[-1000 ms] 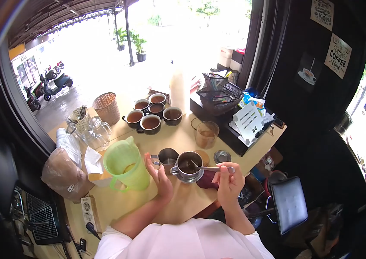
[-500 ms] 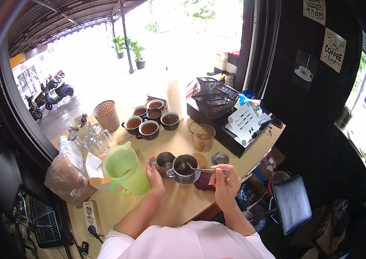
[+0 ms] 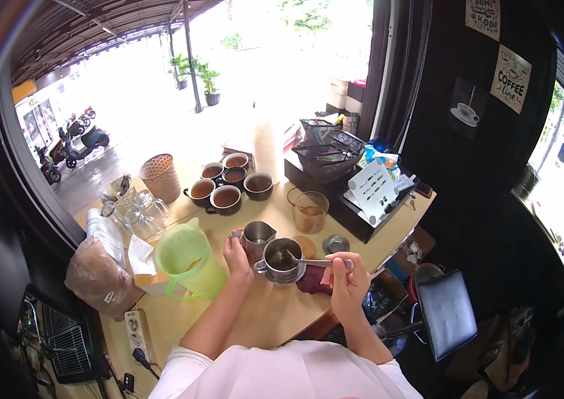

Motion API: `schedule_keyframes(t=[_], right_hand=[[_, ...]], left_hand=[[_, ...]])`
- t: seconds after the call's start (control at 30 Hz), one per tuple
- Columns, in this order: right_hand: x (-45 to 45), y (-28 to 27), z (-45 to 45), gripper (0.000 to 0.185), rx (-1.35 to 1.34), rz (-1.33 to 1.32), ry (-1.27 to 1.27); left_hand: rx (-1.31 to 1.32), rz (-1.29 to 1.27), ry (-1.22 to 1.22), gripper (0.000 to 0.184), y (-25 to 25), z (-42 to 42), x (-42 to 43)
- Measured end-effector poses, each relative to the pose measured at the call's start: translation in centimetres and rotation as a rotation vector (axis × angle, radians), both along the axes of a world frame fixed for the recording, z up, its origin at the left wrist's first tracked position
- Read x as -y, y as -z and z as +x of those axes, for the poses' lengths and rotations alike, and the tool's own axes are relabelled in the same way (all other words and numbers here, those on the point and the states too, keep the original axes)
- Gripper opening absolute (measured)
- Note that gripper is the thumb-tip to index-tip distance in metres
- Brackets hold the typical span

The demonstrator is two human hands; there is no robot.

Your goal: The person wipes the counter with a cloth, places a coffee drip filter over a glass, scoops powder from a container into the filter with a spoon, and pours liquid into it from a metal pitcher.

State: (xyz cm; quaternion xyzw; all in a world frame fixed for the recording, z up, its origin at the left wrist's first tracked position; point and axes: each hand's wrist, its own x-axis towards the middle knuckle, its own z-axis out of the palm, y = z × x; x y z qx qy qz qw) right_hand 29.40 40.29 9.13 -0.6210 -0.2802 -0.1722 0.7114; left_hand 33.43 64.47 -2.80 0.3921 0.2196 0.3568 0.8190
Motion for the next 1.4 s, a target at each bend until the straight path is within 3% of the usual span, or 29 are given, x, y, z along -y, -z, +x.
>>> schedule_keyframes(t=[0.33,0.87,1.4], right_hand=[[0.2,0.3,-0.2,0.014,-0.109,0.063,-0.027],[0.1,0.4,-0.1,0.013,-0.217,0.152,-0.084],[0.0,0.4,0.1,0.016,-0.204,0.17,-0.077]], left_hand=[[0.101,0.152,-0.11,0.017,-4.8,1.8,0.0],[0.196,0.121,0.025,0.011,-11.1,1.9,-0.3],[0.219,0.171,0.238,0.015,-9.3,3.7,0.6]])
